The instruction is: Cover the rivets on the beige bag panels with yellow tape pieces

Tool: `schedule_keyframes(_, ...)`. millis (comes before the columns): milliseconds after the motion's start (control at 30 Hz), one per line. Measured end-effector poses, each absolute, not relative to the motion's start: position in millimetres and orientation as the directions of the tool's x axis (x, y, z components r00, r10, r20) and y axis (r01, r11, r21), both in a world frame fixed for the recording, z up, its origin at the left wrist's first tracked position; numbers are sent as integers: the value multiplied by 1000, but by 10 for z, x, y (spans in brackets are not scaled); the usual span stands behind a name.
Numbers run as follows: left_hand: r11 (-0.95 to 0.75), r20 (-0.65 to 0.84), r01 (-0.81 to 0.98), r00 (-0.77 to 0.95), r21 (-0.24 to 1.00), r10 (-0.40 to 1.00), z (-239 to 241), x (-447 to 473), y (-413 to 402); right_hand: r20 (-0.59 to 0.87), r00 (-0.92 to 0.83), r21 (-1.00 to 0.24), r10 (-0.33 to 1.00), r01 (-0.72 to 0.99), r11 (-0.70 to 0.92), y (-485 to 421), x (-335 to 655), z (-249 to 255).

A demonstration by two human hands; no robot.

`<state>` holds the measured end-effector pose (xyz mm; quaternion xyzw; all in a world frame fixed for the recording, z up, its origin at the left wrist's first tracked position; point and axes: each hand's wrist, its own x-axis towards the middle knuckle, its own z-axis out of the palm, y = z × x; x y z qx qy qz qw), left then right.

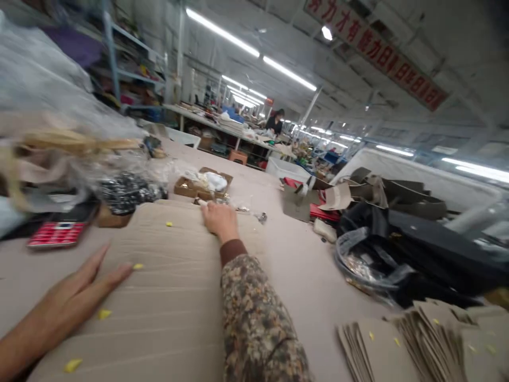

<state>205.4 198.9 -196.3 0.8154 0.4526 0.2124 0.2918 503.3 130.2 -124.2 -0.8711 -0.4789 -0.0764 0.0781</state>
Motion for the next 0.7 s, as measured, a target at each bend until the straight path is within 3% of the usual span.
schedule_keyframes(133, -311, -31, 580, 503, 753, 864, -1851, 1804, 1896, 279, 443, -70, 852, 894, -442, 1389, 4690, -1151)
schedule_keyframes(367, -268, 12, 480, 471, 836, 882, -2040, 1720, 1649, 361, 475, -54, 802, 869, -491, 1116, 4519, -1204)
schedule_keyframes(700, -248, 10, 452, 466, 857, 885, -2202, 1612, 1623, 425, 473, -99, 772, 872, -480, 1034, 4408, -1286)
